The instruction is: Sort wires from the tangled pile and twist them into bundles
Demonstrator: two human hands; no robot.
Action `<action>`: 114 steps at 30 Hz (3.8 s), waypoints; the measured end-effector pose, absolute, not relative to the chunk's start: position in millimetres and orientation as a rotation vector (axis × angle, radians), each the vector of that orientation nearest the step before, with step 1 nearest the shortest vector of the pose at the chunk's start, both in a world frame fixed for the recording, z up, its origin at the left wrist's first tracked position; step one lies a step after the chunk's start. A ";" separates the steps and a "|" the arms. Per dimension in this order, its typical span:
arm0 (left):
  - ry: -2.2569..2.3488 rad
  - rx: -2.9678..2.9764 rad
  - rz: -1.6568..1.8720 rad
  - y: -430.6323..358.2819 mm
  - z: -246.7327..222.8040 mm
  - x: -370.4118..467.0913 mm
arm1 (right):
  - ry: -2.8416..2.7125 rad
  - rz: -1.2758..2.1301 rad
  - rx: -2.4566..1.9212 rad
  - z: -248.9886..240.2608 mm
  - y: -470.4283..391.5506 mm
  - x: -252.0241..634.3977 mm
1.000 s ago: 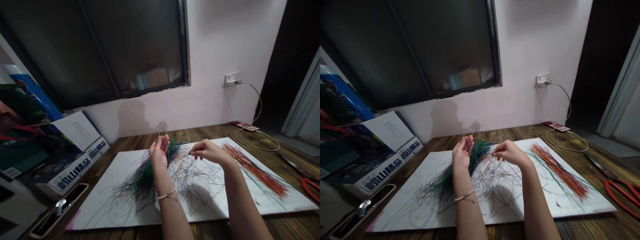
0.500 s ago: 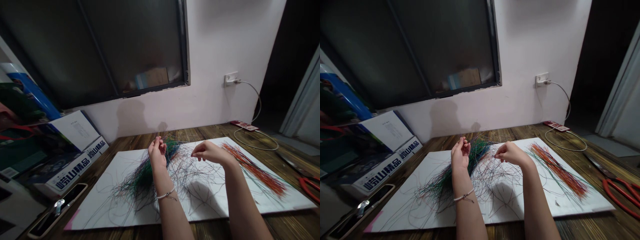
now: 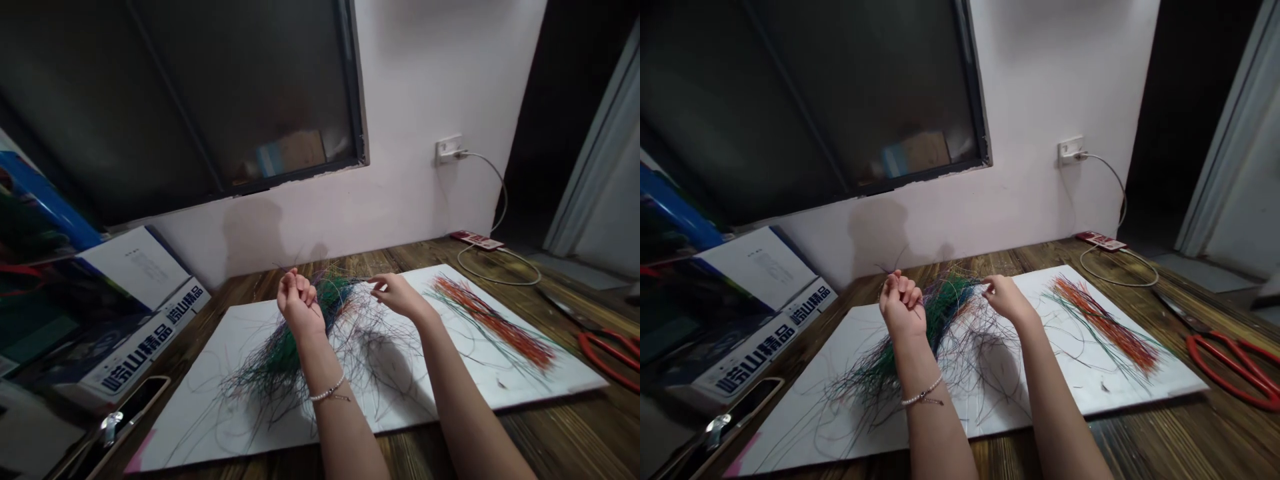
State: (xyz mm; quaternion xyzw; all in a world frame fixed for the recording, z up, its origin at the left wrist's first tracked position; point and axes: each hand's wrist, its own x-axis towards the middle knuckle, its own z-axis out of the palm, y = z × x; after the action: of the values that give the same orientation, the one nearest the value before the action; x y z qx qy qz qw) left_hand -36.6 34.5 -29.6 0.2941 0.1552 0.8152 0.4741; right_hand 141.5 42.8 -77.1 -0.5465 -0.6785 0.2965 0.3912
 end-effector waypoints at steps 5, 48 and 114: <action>0.255 0.745 2.046 33.0 -26.4 -36.4 | -1.860 0.941 -1.124 -67.3 39.2 114.2; -0.537 0.647 2.072 -47.9 13.8 -60.4 | -1.794 0.711 -1.428 -99.9 60.8 82.8; 0.462 1.074 2.327 -23.5 12.0 -37.7 | -0.984 1.378 -0.448 -52.7 37.6 119.9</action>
State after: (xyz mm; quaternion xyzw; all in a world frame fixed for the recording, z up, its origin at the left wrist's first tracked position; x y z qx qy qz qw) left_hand -37.7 -23.5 12.0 0.3976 0.1709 0.8616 0.2653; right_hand 119.9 37.6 -52.7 -0.1966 -0.4314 0.6044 0.6403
